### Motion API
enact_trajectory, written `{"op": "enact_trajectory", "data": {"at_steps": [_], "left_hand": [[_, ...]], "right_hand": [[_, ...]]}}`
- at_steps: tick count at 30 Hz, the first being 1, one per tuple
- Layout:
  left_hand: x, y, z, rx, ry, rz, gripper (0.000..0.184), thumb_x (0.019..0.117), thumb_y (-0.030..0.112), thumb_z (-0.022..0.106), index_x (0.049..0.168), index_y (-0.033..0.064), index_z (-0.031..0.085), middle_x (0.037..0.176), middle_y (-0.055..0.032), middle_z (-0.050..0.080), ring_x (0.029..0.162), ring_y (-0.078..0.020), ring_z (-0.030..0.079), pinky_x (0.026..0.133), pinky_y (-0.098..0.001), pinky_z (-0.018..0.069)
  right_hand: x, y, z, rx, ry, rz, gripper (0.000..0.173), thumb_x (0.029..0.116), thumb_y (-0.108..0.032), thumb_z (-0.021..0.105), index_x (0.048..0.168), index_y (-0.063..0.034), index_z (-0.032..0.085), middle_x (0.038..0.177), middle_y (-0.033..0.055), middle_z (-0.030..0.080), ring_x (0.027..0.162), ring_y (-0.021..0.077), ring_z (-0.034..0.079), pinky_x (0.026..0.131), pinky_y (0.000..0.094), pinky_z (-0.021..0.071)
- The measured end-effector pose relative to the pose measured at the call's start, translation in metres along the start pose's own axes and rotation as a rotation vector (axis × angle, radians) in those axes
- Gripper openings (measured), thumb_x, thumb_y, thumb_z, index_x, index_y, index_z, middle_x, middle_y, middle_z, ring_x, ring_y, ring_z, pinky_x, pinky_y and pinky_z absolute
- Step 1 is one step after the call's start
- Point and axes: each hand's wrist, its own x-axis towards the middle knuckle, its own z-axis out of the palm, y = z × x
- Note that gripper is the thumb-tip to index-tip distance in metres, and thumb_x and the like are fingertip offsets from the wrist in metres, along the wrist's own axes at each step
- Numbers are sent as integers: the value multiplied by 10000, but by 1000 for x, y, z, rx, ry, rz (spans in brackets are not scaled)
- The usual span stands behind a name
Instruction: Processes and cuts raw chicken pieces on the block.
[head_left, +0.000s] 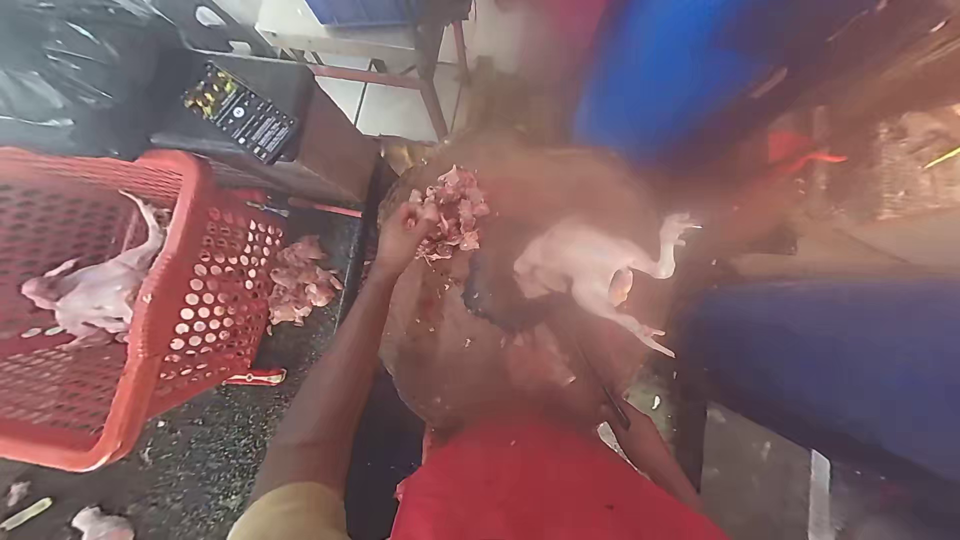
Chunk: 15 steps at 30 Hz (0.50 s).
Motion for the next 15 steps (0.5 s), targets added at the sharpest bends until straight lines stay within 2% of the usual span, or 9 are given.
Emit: {"op": "enact_trajectory", "data": {"at_steps": [2,3,4,6,8,10,12,13,15], "left_hand": [[-27,1,-13,-461,-21,-149,351,1095,242,399,1349,44,539,1177,-81,676,1026,-152,667,931,-377,556],[-35,1,-19,-634,-28,-229,417,1123,291,280,1399,71,502,1174,-68,688,1003,-161,691,910,-381,572],[-39,-1,-24,-747,-14,-303,452,1130,340,223,1400,98,492,1138,-59,703,960,-169,705,876,-379,584],[-42,-6,-27,-808,13,-386,460,1127,379,237,1363,108,525,1049,-54,710,865,-169,703,803,-369,590],[-40,-8,-25,-717,-13,-373,429,1117,392,337,1347,102,555,1057,-42,702,873,-154,692,809,-353,582],[-38,-1,-23,-487,-85,-291,462,1081,460,455,1377,133,594,1204,-46,704,1015,-161,693,894,-372,572],[-24,-4,-19,-223,-79,-201,458,1081,407,488,1448,140,544,1374,-122,625,1189,-236,627,1001,-455,510],[-8,-11,-15,-109,-25,-154,439,1081,344,507,1441,94,543,1384,-160,611,1237,-264,614,1055,-482,497],[22,-15,-8,78,61,-102,381,1070,288,540,1369,59,599,1342,-173,636,1240,-276,621,1082,-500,483]], "right_hand": [[-1,-1,-2,5,0,-7,432,1052,-392,568,1306,-53,651,978,212,713,916,355,689,874,591,521],[-1,-2,-3,8,-2,-13,430,1055,-382,565,1327,-58,643,996,212,716,932,353,691,885,589,519],[-1,-3,-4,11,-5,-21,431,1057,-372,565,1342,-57,637,1023,214,720,958,352,695,908,587,518],[0,-1,-5,27,-2,-38,411,1057,-347,573,1311,-33,648,1020,221,716,956,351,691,908,582,513],[0,0,-6,38,2,-50,413,1055,-340,576,1308,-21,646,1022,222,715,957,343,688,910,571,513],[0,0,-7,45,-2,-56,430,1060,-341,566,1345,-24,628,1048,226,715,979,343,690,931,565,513],[-1,1,-6,56,6,-78,423,1058,-340,566,1336,-29,632,1007,212,713,925,322,687,894,553,524],[-1,2,-5,62,11,-86,410,1057,-341,567,1311,-29,639,963,200,705,881,312,677,857,547,526],[-2,0,-5,69,3,-61,406,1057,-360,569,1295,-40,646,934,191,696,850,305,667,833,546,525]]}}
